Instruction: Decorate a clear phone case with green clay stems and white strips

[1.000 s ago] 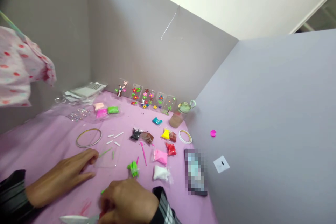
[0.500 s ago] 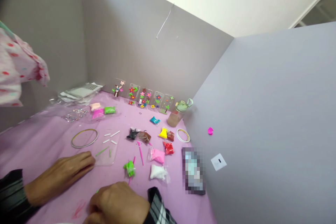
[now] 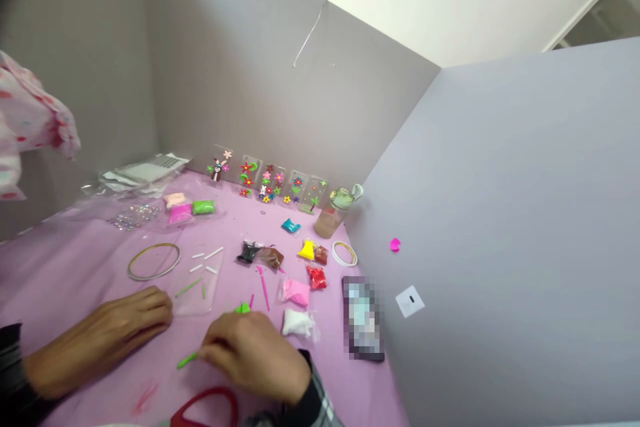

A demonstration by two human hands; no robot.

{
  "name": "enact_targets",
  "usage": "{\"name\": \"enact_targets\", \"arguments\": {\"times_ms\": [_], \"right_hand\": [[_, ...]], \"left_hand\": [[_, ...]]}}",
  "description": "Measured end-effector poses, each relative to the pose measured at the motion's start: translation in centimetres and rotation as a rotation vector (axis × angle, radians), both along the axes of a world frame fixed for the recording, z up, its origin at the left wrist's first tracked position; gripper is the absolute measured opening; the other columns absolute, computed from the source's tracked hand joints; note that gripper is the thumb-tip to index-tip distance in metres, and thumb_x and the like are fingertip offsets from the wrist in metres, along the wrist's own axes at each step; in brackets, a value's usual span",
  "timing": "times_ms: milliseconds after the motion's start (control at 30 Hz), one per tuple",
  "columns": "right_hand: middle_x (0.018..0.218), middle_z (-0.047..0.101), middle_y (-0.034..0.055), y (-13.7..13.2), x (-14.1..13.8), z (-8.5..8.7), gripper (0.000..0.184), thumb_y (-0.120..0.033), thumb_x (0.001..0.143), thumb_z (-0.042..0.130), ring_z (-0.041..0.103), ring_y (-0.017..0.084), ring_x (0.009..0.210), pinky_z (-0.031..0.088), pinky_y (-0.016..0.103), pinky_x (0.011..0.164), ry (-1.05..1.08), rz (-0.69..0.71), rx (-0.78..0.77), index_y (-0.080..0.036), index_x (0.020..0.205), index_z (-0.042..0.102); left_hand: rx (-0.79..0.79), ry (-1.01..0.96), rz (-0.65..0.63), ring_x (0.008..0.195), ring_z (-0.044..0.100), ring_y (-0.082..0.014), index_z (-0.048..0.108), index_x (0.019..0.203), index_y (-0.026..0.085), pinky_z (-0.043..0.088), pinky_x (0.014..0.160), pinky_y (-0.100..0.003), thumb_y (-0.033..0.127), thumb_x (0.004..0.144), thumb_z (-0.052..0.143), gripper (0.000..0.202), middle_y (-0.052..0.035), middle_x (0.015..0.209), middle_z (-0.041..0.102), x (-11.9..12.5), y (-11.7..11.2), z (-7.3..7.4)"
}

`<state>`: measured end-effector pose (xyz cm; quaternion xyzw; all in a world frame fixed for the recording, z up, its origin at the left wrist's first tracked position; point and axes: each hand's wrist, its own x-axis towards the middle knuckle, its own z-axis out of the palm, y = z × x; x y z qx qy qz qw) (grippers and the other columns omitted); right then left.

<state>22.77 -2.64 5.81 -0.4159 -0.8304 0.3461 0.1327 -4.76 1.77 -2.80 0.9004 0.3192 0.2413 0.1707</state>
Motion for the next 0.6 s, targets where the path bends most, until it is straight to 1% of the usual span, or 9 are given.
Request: {"name": "enact_targets", "arguments": {"times_ms": [67, 133, 233, 300, 333, 433, 500, 567, 600], "right_hand": [[0.085, 0.072, -0.0008, 0.4, 1.5, 0.7, 0.013, -0.017, 0.098, 0.063, 0.064, 0.013, 0.076, 0.044, 0.022, 0.069, 0.076, -0.184, 0.013, -0.02, 0.088, 0.072], [0.079, 0.068, -0.0016, 0.8, 2.8, 0.8, 0.017, -0.015, 0.099, 0.058, 0.061, 0.013, 0.072, 0.042, 0.023, 0.066, 0.099, -0.335, 0.051, -0.02, 0.089, 0.07], [0.085, 0.07, 0.0007, 0.8, 3.6, 0.4, 0.018, -0.014, 0.101, 0.053, 0.063, 0.016, 0.076, 0.044, 0.027, 0.071, 0.013, -0.473, 0.135, -0.02, 0.104, 0.069], [0.094, 0.073, 0.0041, 0.6, 3.6, -0.1, 0.021, -0.017, 0.102, 0.056, 0.066, 0.019, 0.083, 0.046, 0.031, 0.076, -0.094, -0.489, 0.143, -0.019, 0.12, 0.067], [0.1, 0.073, 0.0061, 0.4, 3.4, -0.3, 0.027, -0.018, 0.101, 0.06, 0.068, 0.022, 0.086, 0.048, 0.034, 0.079, -0.153, -0.478, 0.14, -0.019, 0.127, 0.064], [0.117, 0.07, 0.0117, -0.1, 2.6, -1.1, 0.052, -0.024, 0.093, 0.074, 0.068, 0.029, 0.102, 0.05, 0.041, 0.085, -0.315, -0.416, 0.162, -0.019, 0.141, 0.056], [0.125, 0.067, 0.0139, -0.2, 1.9, -1.7, 0.062, -0.028, 0.09, 0.079, 0.066, 0.033, 0.113, 0.051, 0.043, 0.089, -0.376, -0.374, 0.19, -0.02, 0.144, 0.052], [0.126, 0.065, 0.014, -0.2, 1.4, -2.1, 0.062, -0.03, 0.089, 0.081, 0.065, 0.034, 0.115, 0.052, 0.043, 0.088, -0.417, -0.342, 0.199, -0.02, 0.143, 0.052], [0.125, 0.065, 0.0134, -0.1, 1.2, -2.3, 0.06, -0.03, 0.089, 0.08, 0.065, 0.034, 0.114, 0.052, 0.043, 0.087, -0.437, -0.333, 0.199, -0.021, 0.141, 0.053]], "left_hand": [[-0.029, 0.002, -0.001, 0.085, 0.066, -0.0157, 0.067, 0.092, 0.027, 0.049, 0.076, -0.022, 0.025, 0.108, 0.043, 0.029, -0.0001, 0.093, 0.067, -0.2, 0.0, -0.1], [-0.053, -0.029, 0.008, 0.087, 0.067, -0.0154, 0.067, 0.095, 0.027, 0.049, 0.079, -0.022, 0.026, 0.107, 0.044, 0.026, -0.0003, 0.097, 0.067, -0.2, -0.1, -0.1], [-0.075, -0.124, 0.047, 0.087, 0.068, -0.0146, 0.065, 0.097, 0.027, 0.05, 0.08, -0.02, 0.028, 0.105, 0.049, 0.017, 0.0006, 0.099, 0.067, -0.1, -0.1, 0.1], [-0.063, -0.209, 0.085, 0.086, 0.068, -0.0142, 0.064, 0.096, 0.027, 0.05, 0.079, -0.019, 0.027, 0.104, 0.052, 0.015, 0.0017, 0.095, 0.068, 0.0, -0.2, 0.4], [-0.054, -0.253, 0.1, 0.086, 0.068, -0.0141, 0.064, 0.095, 0.028, 0.051, 0.079, -0.018, 0.027, 0.103, 0.053, 0.013, 0.0021, 0.095, 0.068, 0.1, -0.3, 0.6], [-0.035, -0.385, 0.156, 0.09, 0.068, -0.0147, 0.064, 0.094, 0.029, 0.05, 0.083, -0.017, 0.028, 0.1, 0.058, 0.009, 0.0027, 0.095, 0.068, 0.3, -0.5, 1.3], [-0.031, -0.446, 0.206, 0.092, 0.067, -0.0159, 0.064, 0.096, 0.03, 0.05, 0.086, -0.018, 0.029, 0.099, 0.06, 0.006, 0.0024, 0.096, 0.068, 0.4, -0.5, 2.0], [-0.042, -0.466, 0.253, 0.093, 0.066, -0.0177, 0.064, 0.1, 0.03, 0.05, 0.086, -0.021, 0.032, 0.099, 0.059, 0.005, 0.0015, 0.098, 0.068, 0.4, -0.6, 2.8], [-0.064, -0.448, 0.261, 0.092, 0.066, -0.0182, 0.064, 0.102, 0.03, 0.05, 0.084, -0.022, 0.033, 0.1, 0.058, 0.007, 0.0012, 0.097, 0.068, 0.5, -0.7, 3.1]]}}
